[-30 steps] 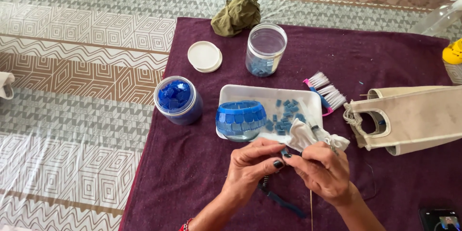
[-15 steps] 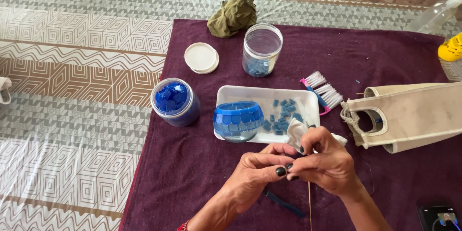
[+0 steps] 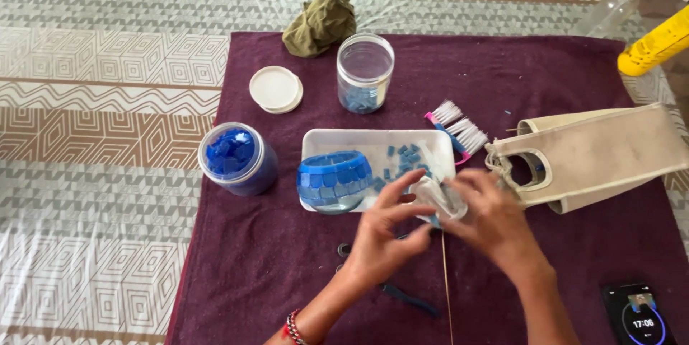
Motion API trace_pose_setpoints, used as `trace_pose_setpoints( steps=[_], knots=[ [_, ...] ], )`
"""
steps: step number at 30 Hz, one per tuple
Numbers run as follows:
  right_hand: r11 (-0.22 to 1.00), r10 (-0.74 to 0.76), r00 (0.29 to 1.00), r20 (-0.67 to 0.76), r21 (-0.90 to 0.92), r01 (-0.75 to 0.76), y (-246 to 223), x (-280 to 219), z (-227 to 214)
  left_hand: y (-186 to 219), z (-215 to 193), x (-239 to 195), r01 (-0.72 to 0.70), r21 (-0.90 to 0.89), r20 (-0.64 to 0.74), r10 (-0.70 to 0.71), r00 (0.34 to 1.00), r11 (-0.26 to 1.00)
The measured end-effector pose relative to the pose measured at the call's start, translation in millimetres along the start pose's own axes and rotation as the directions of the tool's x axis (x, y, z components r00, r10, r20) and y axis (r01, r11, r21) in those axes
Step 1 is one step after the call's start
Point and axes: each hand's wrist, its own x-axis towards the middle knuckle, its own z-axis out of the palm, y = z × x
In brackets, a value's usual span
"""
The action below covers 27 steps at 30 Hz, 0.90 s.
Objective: A person is decorating a blue glass bowl by cutting and applying small blue mosaic tiles.
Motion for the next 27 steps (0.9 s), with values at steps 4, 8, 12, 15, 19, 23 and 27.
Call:
trace_pose_setpoints(
  steps=[4, 8, 12, 15, 19, 23, 27],
  knots=[
    [0.997, -0.058, 0.993, -0.106, -0.05, 0.053, 1.2, -12.3, 20.1, -20.6, 10.2, -5.5, -0.11, 0.193, 0.132, 0.085, 0.988, 0.975],
    [0.999, 0.04, 0.998, -0.038, -0.027, -0.041, -1.8, -13.0, 11.1, -34.6, 11.4, -11.6, -0.11, 0.275, 0.087, 0.089, 0.992, 0.955],
    [0.971, 0.179, 0.984, -0.018, 0.164, -0.173, 9.8, -21.1, 27.8, -44.9, 14.9, -17.8, -0.1, 0.385, 0.131, 0.053, 0.99, 0.917],
    [0.899, 0.32, 0.935, 0.15, 0.264, -0.35, 1.9, -17.3, 9.2, -53.8, 20.5, -19.1, -0.052, 0.416, 0.127, -0.002, 0.992, 0.908],
    [0.85, 0.296, 0.925, 0.239, 0.375, -0.37, 10.2, -17.8, 2.1, -49.7, 19.8, -15.1, -0.051, 0.41, 0.118, 0.002, 0.993, 0.91],
    [0.955, 0.222, 0.956, 0.194, 0.152, -0.253, 14.8, -19.7, 0.4, -45.5, 15.3, -15.4, -0.05, 0.422, 0.122, -0.002, 0.993, 0.905],
    [0.958, 0.179, 0.955, 0.237, 0.18, -0.225, 15.6, -18.7, -1.6, -46.2, 8.0, -15.4, -0.022, 0.416, 0.112, -0.027, 0.993, 0.909]
  ],
)
